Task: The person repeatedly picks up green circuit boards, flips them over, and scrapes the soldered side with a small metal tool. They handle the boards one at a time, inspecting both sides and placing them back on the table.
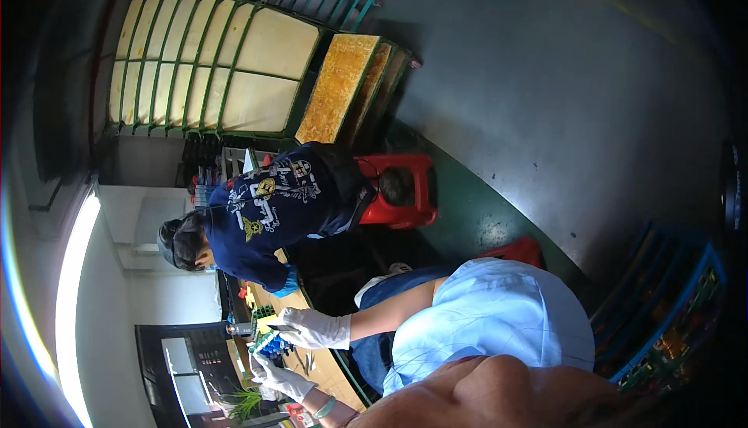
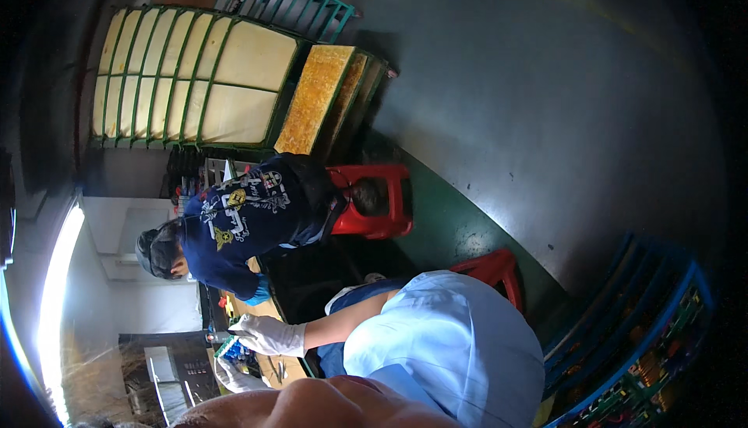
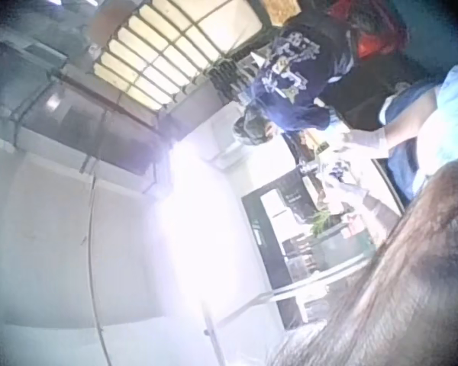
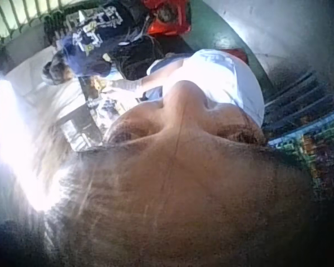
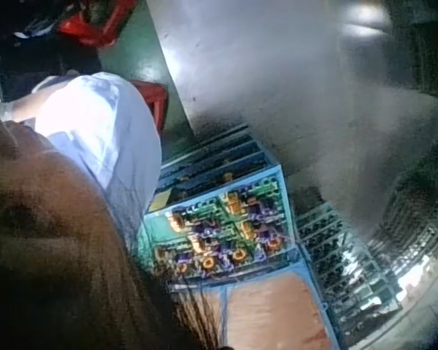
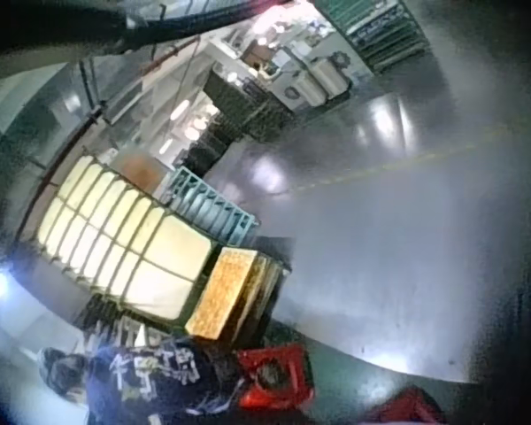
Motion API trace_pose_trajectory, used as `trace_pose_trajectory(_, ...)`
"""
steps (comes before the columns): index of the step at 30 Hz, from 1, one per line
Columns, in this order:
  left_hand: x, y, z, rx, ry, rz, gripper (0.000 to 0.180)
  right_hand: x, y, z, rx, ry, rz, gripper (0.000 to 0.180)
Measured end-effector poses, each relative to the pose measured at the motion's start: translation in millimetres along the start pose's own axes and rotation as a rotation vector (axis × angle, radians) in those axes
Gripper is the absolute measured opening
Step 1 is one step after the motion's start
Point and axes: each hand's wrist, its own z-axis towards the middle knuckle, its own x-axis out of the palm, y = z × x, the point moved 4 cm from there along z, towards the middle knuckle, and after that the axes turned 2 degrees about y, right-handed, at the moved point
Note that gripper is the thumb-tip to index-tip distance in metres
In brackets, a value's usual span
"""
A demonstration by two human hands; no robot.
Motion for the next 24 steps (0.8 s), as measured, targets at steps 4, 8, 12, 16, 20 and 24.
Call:
trace_pose_trajectory(4,-4.7,20.8,8.8,-0.041,0.065,-0.263,0.051,10.8,-6.2,-4.5,-0.25,-0.254,-0.285,0.034)
trace_pose_trajectory(8,-13.5,11.1,-11.0,-0.152,0.003,-0.259,0.044,36.5,-11.1,-8.3,-0.294,-0.22,-0.383,0.042)
trace_pose_trajectory(12,-16.6,32.2,-13.2,-0.237,0.05,-0.374,0.034,52.1,-31.1,-7.0,0.059,-0.072,0.253,0.041)
trace_pose_trajectory(16,-26.9,62.5,-11.1,-0.325,0.062,-0.358,0.035,48.3,-28.1,-2.0,0.023,-0.079,0.248,0.037)
trace_pose_trajectory(20,-64.9,114.0,-25.2,-0.206,0.074,-0.158,0.036,78.9,-25.9,-7.0,-0.027,-0.014,0.26,0.037)
trace_pose_trajectory(24,-70.1,148.8,-29.8,-0.207,0.104,-0.078,0.037,89.8,-29.2,-4.8,-0.078,-0.029,0.223,0.038)
